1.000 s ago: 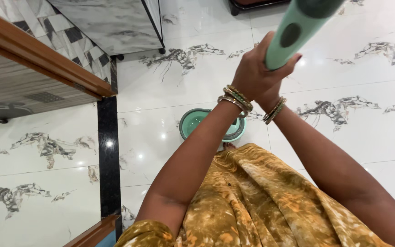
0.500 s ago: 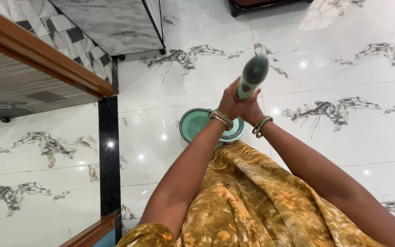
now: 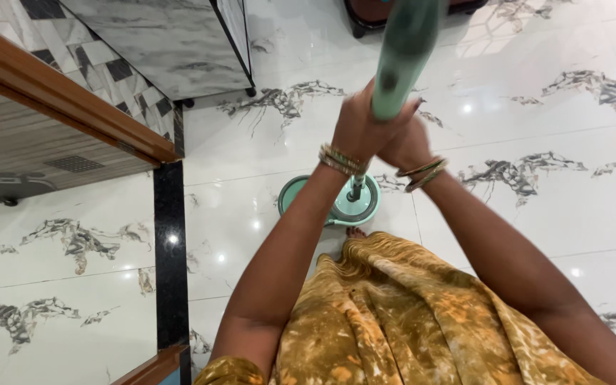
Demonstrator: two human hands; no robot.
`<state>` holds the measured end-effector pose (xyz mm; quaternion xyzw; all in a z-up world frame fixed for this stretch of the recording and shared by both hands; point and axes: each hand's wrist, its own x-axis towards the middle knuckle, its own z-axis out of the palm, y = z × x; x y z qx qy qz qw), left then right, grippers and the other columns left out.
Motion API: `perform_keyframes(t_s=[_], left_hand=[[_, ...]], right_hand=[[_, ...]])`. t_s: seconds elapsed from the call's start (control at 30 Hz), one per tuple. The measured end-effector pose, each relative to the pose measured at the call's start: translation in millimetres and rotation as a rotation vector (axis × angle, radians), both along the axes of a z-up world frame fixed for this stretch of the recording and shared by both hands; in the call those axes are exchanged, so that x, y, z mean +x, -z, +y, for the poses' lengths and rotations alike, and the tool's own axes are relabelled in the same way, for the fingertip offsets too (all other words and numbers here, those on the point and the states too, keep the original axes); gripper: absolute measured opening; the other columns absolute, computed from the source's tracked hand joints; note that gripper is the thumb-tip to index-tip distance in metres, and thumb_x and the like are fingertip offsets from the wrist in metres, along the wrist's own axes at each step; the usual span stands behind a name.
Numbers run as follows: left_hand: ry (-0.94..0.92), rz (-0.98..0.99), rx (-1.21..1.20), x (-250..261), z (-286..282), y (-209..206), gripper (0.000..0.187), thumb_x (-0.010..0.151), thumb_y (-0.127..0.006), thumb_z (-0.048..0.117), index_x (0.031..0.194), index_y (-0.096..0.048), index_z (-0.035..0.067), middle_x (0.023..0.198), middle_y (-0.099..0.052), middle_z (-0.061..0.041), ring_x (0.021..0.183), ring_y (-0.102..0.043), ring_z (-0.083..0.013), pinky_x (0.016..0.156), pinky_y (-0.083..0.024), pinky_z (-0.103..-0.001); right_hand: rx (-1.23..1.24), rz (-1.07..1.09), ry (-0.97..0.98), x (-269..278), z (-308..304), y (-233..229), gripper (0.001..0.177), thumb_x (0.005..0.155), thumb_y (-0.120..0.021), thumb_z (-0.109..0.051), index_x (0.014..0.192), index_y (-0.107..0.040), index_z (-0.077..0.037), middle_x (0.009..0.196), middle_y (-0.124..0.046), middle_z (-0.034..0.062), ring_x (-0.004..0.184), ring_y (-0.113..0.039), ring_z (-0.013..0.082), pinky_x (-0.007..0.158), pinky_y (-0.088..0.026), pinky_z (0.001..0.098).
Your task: The person mops a tiled floor using a spin mop and bucket. They move around a sink, a rug, and furniture, periodically wringing the mop in the bucket before continuing to mop different areas.
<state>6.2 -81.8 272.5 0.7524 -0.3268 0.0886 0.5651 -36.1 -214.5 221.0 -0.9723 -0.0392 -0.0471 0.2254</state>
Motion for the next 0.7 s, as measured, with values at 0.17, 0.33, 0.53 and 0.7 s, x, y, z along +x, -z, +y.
perform_keyframes(t_s=[0.17,0.33,0.53,0.7], left_hand=[[0.130,0.120,-0.208,-11,-8,-38,0.039,0.086,-0.082,0.031,0.107,-0.070,0.001,0.091,-0.079,-0.011,0.082,-0.078,-0.0157,0.072,-0.067,-0.033],[0.159,0.295,-0.182,-22,0,12,0.041,0.085,-0.082,0.025,0.114,-0.068,0.001,0.098,-0.079,-0.010,0.090,-0.072,-0.0106,0.081,-0.061,-0.033],[0.172,0.522,-0.123,-22,3,99,0.035,0.087,-0.080,0.028,0.110,-0.071,0.004,0.097,-0.079,-0.009,0.089,-0.072,-0.0113,0.079,-0.062,-0.034],[0.162,0.520,0.277,-42,25,138,0.035,0.084,-0.082,0.035,0.101,-0.076,0.005,0.094,-0.078,-0.013,0.081,-0.073,-0.0196,0.078,-0.060,-0.036]], right_hand=[[-0.079,0.012,0.040,-10,8,-40,0.030,0.092,-0.070,-0.034,0.105,-0.070,-0.007,0.096,-0.075,0.0147,0.088,-0.072,0.0349,0.075,-0.058,0.0473],[0.149,-0.057,-0.027,-7,3,40,0.024,0.090,-0.068,-0.016,0.108,-0.067,-0.001,0.103,-0.073,0.0192,0.097,-0.070,0.0369,0.080,-0.058,0.0480],[0.209,0.034,-0.158,-3,-15,165,0.018,0.087,-0.067,-0.008,0.102,-0.064,0.002,0.100,-0.071,0.0200,0.097,-0.070,0.0336,0.083,-0.059,0.0450],[0.087,0.246,-0.189,-23,-1,224,0.008,0.090,-0.063,-0.006,0.091,-0.068,0.000,0.091,-0.073,0.0167,0.088,-0.071,0.0293,0.077,-0.060,0.0418]])
